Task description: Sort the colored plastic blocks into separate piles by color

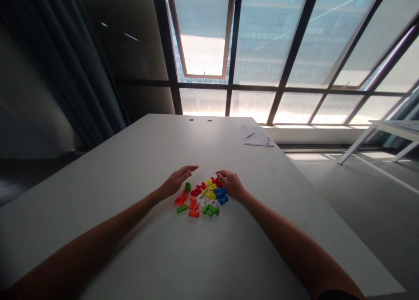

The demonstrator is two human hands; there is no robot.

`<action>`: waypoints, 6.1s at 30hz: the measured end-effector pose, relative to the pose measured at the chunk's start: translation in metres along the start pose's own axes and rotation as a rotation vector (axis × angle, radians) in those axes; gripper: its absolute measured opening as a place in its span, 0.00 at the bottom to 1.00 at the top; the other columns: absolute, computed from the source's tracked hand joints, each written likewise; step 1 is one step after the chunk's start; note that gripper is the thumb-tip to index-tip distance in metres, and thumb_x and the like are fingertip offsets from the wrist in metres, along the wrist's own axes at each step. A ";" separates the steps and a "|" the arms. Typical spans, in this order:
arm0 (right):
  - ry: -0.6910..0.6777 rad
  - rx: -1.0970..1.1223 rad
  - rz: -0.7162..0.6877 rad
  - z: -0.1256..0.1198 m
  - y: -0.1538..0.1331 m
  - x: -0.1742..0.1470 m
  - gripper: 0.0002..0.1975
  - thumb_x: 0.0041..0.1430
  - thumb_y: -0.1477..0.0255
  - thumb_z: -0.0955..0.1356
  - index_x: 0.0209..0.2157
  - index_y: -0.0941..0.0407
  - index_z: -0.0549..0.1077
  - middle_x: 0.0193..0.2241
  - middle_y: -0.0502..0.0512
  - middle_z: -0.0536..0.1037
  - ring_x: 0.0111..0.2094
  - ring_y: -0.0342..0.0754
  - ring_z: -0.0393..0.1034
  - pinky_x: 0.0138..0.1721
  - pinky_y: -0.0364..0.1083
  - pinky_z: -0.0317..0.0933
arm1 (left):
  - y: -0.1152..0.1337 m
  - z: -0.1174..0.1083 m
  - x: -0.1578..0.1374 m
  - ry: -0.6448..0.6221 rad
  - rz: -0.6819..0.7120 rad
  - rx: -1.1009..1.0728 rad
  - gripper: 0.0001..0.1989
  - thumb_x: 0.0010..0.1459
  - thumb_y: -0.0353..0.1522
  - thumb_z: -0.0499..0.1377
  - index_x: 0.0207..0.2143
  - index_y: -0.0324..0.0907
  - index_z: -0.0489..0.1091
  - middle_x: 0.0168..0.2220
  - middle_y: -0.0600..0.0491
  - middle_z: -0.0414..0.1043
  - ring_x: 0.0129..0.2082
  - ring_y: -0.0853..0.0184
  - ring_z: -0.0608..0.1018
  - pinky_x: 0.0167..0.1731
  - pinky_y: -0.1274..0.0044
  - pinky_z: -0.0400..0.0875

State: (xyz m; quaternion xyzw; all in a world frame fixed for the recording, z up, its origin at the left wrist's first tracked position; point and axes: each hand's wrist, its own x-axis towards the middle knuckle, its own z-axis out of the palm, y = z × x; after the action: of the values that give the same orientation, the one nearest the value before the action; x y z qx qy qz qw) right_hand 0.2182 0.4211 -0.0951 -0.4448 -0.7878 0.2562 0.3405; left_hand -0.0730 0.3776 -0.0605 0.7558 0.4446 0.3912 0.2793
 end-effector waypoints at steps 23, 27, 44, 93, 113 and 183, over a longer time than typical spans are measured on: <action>-0.045 -0.055 -0.081 -0.003 -0.005 -0.002 0.13 0.63 0.69 0.70 0.46 0.52 0.84 0.38 0.55 0.85 0.43 0.53 0.78 0.53 0.52 0.68 | -0.017 -0.017 -0.022 -0.184 0.041 0.208 0.15 0.62 0.34 0.60 0.48 0.45 0.82 0.42 0.51 0.79 0.26 0.73 0.72 0.31 0.80 0.69; 0.001 -0.009 -0.025 -0.004 -0.005 -0.002 0.16 0.62 0.72 0.67 0.48 0.52 0.82 0.44 0.55 0.85 0.48 0.53 0.78 0.57 0.54 0.68 | -0.016 -0.016 -0.021 -0.176 0.029 0.253 0.14 0.63 0.37 0.61 0.47 0.46 0.82 0.43 0.51 0.79 0.30 0.71 0.75 0.33 0.80 0.71; -0.071 -0.406 -0.138 -0.017 0.001 0.020 0.10 0.68 0.66 0.70 0.42 0.52 0.85 0.42 0.59 0.85 0.52 0.59 0.74 0.58 0.56 0.62 | -0.017 -0.012 -0.019 -0.137 0.016 0.371 0.13 0.63 0.38 0.62 0.49 0.49 0.79 0.47 0.52 0.79 0.42 0.65 0.79 0.41 0.76 0.73; -0.459 0.090 -0.012 -0.047 0.016 0.038 0.17 0.59 0.58 0.75 0.43 0.55 0.85 0.42 0.58 0.85 0.41 0.52 0.78 0.43 0.48 0.70 | -0.008 -0.008 -0.018 -0.169 0.078 0.487 0.18 0.63 0.32 0.58 0.54 0.51 0.76 0.52 0.53 0.80 0.52 0.60 0.79 0.52 0.71 0.75; -0.182 -0.022 -0.120 0.021 -0.001 0.081 0.22 0.63 0.79 0.67 0.55 0.51 0.79 0.42 0.52 0.87 0.38 0.46 0.80 0.45 0.45 0.72 | -0.035 -0.010 0.008 0.109 -0.125 0.420 0.16 0.63 0.34 0.62 0.53 0.43 0.74 0.48 0.49 0.79 0.39 0.63 0.81 0.44 0.70 0.78; 0.065 -0.214 -0.133 -0.002 0.032 0.038 0.11 0.62 0.75 0.68 0.40 0.53 0.84 0.38 0.55 0.85 0.37 0.51 0.78 0.46 0.48 0.70 | 0.008 -0.011 0.072 -0.161 0.157 0.502 0.11 0.61 0.39 0.66 0.45 0.45 0.79 0.43 0.50 0.82 0.40 0.62 0.82 0.45 0.72 0.76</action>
State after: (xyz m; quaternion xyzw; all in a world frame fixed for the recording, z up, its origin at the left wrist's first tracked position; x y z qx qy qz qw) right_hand 0.2227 0.4699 -0.1049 -0.4335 -0.8269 0.1329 0.3326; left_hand -0.0573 0.4390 -0.0236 0.8621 0.4442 0.2279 0.0865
